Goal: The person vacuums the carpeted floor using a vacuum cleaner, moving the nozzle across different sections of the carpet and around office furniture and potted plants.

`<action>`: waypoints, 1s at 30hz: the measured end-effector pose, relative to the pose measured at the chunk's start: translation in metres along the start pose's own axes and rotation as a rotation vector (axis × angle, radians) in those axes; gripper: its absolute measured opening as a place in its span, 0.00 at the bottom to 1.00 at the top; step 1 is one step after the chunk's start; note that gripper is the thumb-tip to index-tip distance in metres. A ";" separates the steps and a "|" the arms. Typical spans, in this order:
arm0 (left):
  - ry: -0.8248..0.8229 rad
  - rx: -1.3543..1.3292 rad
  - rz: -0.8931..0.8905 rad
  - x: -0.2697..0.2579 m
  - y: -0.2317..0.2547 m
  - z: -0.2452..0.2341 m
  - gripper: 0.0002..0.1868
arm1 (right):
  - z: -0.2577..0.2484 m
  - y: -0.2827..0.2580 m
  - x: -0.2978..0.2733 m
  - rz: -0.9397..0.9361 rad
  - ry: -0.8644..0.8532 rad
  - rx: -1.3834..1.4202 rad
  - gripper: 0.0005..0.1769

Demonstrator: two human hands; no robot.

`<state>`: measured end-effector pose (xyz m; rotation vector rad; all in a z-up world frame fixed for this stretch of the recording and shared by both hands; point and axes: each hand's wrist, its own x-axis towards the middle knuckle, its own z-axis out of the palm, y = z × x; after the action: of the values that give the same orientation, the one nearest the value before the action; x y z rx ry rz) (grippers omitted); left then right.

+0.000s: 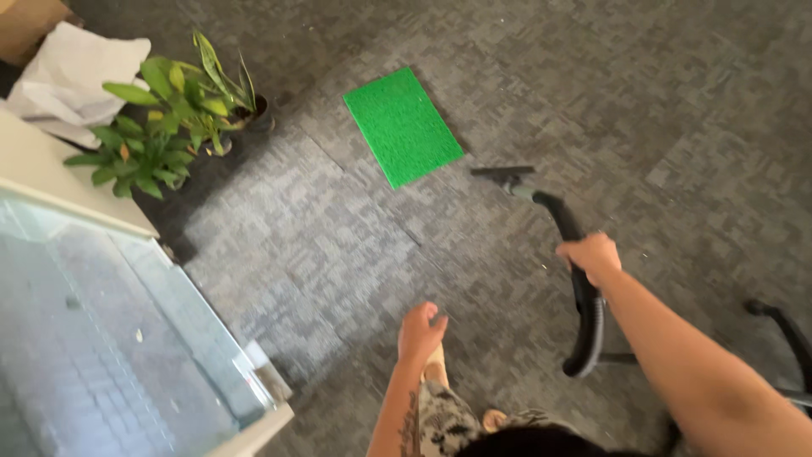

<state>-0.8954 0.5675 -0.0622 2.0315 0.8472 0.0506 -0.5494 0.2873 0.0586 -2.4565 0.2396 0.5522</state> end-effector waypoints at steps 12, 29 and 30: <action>-0.240 0.065 -0.022 0.159 0.023 -0.018 0.23 | 0.036 0.029 -0.042 0.301 -0.213 -0.332 0.24; -0.342 0.084 0.109 0.257 0.142 0.038 0.23 | -0.097 0.047 0.010 0.269 0.036 0.185 0.15; -0.315 0.075 0.121 0.265 0.149 0.042 0.23 | -0.106 0.043 0.030 0.238 0.047 0.178 0.16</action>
<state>-0.5975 0.6386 -0.0472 2.0877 0.5353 -0.2306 -0.4999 0.1881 0.1002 -2.2839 0.5805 0.5478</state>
